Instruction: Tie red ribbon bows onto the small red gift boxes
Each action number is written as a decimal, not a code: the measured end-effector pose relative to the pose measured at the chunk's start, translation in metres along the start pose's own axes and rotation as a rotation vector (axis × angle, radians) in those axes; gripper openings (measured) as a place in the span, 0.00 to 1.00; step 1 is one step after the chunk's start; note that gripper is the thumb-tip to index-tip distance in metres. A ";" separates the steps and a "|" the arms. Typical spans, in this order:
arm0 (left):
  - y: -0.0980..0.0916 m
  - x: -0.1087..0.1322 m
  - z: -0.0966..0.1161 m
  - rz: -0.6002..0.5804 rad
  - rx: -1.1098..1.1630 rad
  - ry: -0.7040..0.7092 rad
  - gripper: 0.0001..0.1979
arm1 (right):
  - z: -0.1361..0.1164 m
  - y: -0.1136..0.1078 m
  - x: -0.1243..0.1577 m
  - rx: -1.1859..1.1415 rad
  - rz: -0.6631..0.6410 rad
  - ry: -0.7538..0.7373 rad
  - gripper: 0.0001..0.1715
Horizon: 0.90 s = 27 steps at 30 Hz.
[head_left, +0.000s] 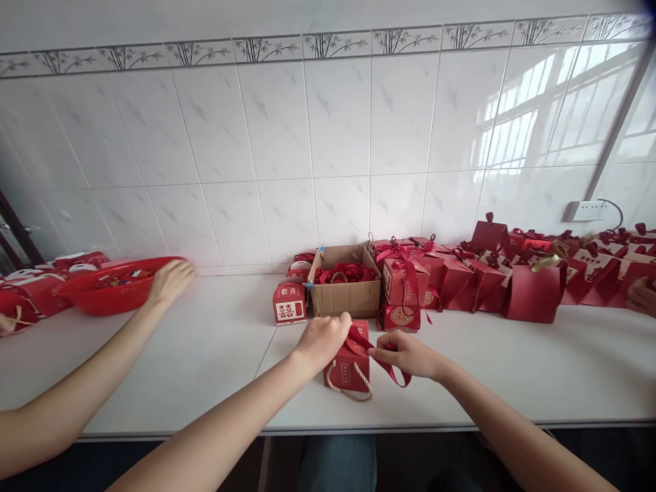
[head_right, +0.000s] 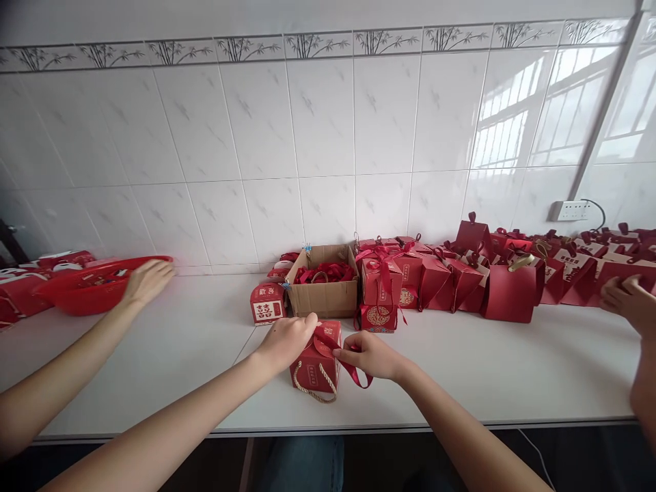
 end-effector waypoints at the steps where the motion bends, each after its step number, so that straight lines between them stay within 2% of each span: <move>1: 0.000 -0.001 0.000 0.003 0.002 -0.005 0.11 | -0.001 0.001 0.000 -0.006 -0.004 0.002 0.29; 9: 0.004 -0.001 -0.003 -0.001 0.010 -0.001 0.11 | 0.006 0.003 0.000 -0.061 -0.018 0.017 0.29; 17: -0.002 0.005 -0.004 -0.030 0.046 -0.015 0.09 | 0.011 0.002 0.001 -0.093 -0.042 -0.001 0.27; 27: -0.006 0.007 -0.003 -0.017 0.193 -0.129 0.08 | 0.014 -0.003 0.000 -0.096 -0.053 -0.004 0.30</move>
Point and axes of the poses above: each hand's wrist, its own x-axis away from the middle knuckle, its own y-axis out of the palm, z = x × y, the point moved 3 cm from there along -x, towards the middle knuckle, and after that the axes turned 6 degrees about z, right-handed, at the moved point
